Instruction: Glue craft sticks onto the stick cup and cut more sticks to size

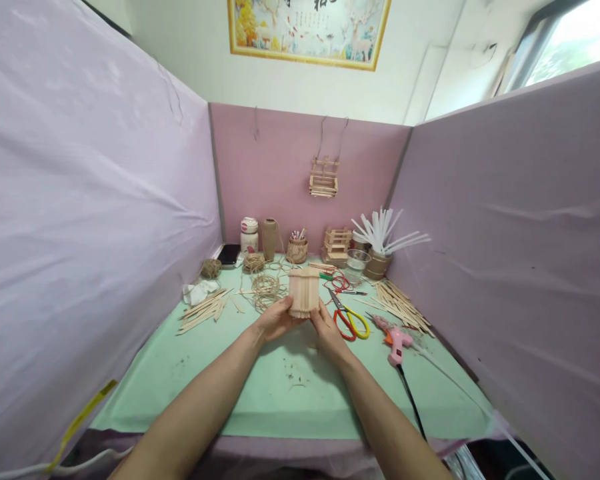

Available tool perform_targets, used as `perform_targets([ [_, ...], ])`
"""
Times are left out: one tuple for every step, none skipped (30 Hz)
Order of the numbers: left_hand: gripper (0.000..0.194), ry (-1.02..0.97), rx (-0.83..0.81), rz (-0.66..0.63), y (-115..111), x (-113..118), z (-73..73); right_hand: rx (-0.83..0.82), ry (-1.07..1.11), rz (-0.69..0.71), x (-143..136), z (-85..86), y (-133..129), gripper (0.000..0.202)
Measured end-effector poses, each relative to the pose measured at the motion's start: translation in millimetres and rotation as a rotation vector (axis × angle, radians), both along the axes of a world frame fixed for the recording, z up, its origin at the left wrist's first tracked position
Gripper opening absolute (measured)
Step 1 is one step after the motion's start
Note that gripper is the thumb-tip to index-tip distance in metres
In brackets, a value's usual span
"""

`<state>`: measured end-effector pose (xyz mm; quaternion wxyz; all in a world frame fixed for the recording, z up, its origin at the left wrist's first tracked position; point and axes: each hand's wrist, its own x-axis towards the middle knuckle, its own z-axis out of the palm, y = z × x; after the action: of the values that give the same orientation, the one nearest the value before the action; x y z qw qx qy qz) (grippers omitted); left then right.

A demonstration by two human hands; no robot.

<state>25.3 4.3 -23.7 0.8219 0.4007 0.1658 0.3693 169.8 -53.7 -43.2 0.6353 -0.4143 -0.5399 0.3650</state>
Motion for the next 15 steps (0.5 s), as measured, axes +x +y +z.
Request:
perform_targets([
  [0.032, 0.026, 0.008, 0.053, 0, 2, -0.9, 0.002, 0.001, -0.008, -1, 1.0, 0, 0.054],
  [0.031, 0.046, 0.018, 0.106, 0, 4, -1.6, 0.004, 0.004, -0.021, -1, 1.9, 0, 0.055],
  [0.032, 0.055, 0.029, 0.148, 0, 6, -2.0, 0.005, 0.009, -0.035, -2, 2.7, 0, 0.057],
  [0.035, 0.053, 0.044, 0.172, -1, 7, -2.0, 0.005, 0.015, -0.046, -2, 3.2, 0, 0.06],
  [0.038, 0.042, 0.063, 0.18, -2, 8, -1.7, 0.003, 0.022, -0.052, -2, 3.3, 1, 0.062],
  [0.043, 0.031, 0.087, 0.175, -4, 9, -1.2, 0.001, 0.028, -0.055, -2, 3.1, 1, 0.064],
  [0.047, 0.029, 0.111, 0.172, -5, 9, -0.6, -0.002, 0.034, -0.056, -2, 2.6, 2, 0.065],
  [0.05, 0.038, 0.134, 0.174, -6, 9, -0.1, -0.004, 0.039, -0.055, -3, 1.7, 3, 0.066],
  [0.051, 0.053, 0.15, 0.181, -6, 8, 0.4, -0.006, 0.045, -0.057, -3, 0.7, 4, 0.065],
  [0.051, 0.067, 0.157, 0.189, -6, 7, 0.7, -0.009, 0.052, -0.06, -2, -0.6, 4, 0.065],
  [0.05, 0.075, 0.154, 0.191, -6, 6, 1.0, -0.015, 0.061, -0.066, -2, -2.0, 5, 0.064],
  [0.049, 0.077, 0.146, 0.187, -5, 5, 1.4, -0.023, 0.07, -0.075, -2, -3.5, 6, 0.063],
  [0.048, 0.071, 0.133, 0.178, -3, 3, 2.0, -0.033, 0.078, -0.087, -2, -4.9, 7, 0.062],
  [0.047, 0.057, 0.118, 0.17, -1, 2, 3.0, -0.043, 0.083, -0.102, -1, -6.2, 7, 0.06],
  [0.046, 0.038, 0.098, 0.166, 2, -1, 4.6, -0.053, 0.084, -0.123, 0, -7.3, 8, 0.058],
])
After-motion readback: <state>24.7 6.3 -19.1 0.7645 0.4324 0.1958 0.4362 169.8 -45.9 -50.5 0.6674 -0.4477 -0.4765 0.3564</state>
